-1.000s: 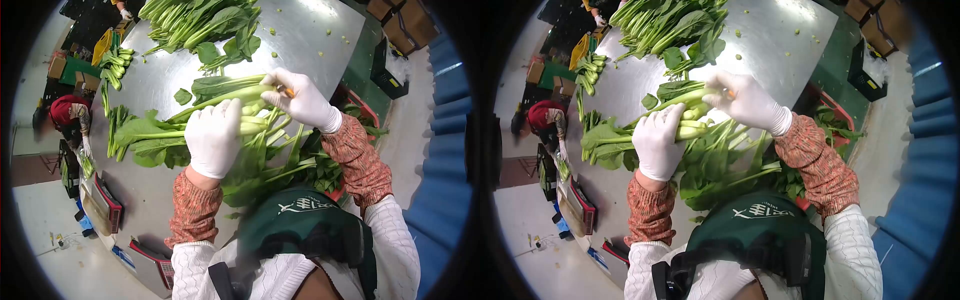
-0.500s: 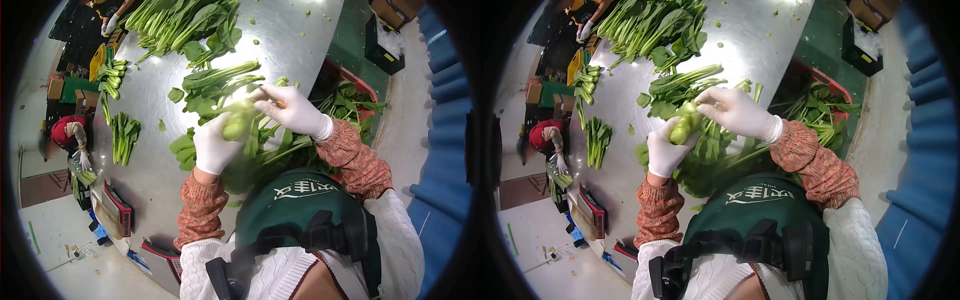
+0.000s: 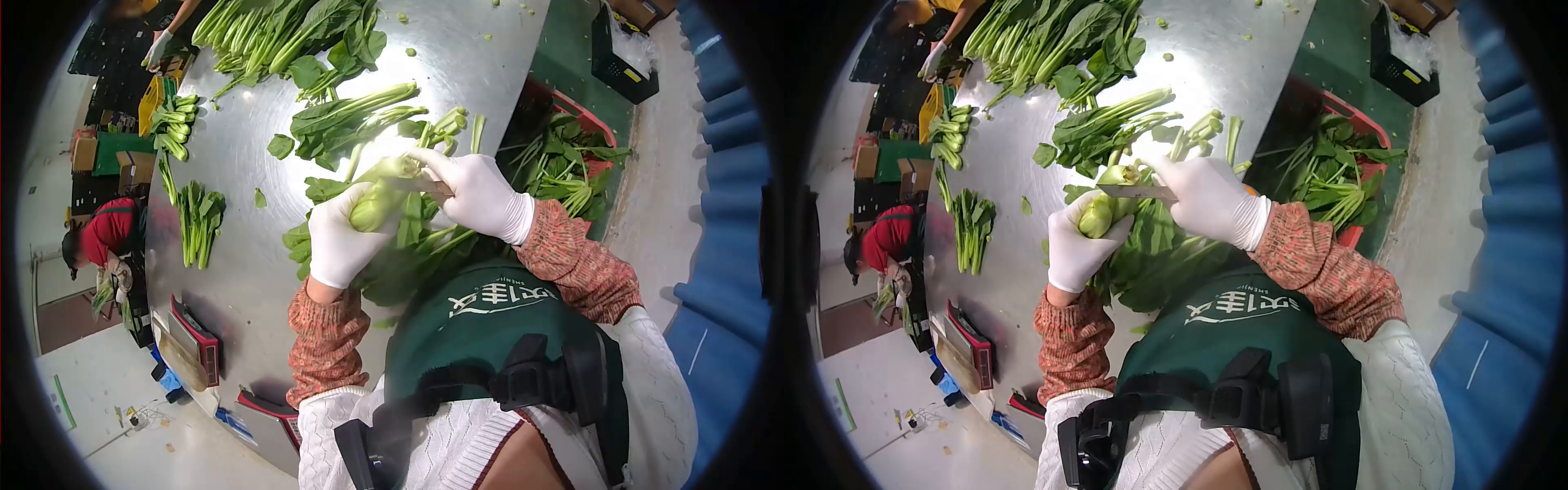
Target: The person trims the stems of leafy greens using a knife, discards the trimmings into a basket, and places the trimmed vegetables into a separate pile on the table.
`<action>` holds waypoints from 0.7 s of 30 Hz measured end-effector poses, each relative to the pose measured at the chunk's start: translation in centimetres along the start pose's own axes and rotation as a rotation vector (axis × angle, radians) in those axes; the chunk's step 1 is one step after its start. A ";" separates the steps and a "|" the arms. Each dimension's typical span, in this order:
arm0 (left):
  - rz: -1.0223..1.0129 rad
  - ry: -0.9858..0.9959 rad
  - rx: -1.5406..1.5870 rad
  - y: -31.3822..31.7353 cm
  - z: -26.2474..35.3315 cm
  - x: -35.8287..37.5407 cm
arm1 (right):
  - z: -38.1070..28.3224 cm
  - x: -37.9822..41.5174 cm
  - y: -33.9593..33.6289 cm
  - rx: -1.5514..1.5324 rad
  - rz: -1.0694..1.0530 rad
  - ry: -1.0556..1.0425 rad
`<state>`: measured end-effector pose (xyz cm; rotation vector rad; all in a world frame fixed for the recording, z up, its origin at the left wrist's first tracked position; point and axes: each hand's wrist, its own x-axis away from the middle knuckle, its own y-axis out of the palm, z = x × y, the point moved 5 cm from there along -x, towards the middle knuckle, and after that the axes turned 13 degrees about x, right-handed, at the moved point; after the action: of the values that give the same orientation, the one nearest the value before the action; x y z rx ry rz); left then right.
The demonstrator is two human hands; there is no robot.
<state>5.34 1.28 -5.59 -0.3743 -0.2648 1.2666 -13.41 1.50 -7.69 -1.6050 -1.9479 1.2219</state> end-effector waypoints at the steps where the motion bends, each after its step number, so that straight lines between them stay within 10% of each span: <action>1: -0.004 -0.006 -0.001 0.0 -0.2 0.1 | -0.2 0.0 0.0 0.006 -0.010 0.010; 9: -0.009 0.084 0.018 -1.0 0.4 0.4 | 10.5 2.2 7.0 -0.126 -0.202 0.385; 14: 0.054 0.111 -0.152 -0.6 0.3 0.3 | 2.7 0.3 2.0 -0.815 -0.272 0.368; 21: -0.019 -0.057 0.317 0.0 0.1 0.3 | -0.7 -0.5 0.1 -0.661 -0.165 0.247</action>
<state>5.38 1.60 -5.49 -0.0645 -0.1119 1.2774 -12.64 1.31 -7.25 -1.7183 -2.3898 0.2927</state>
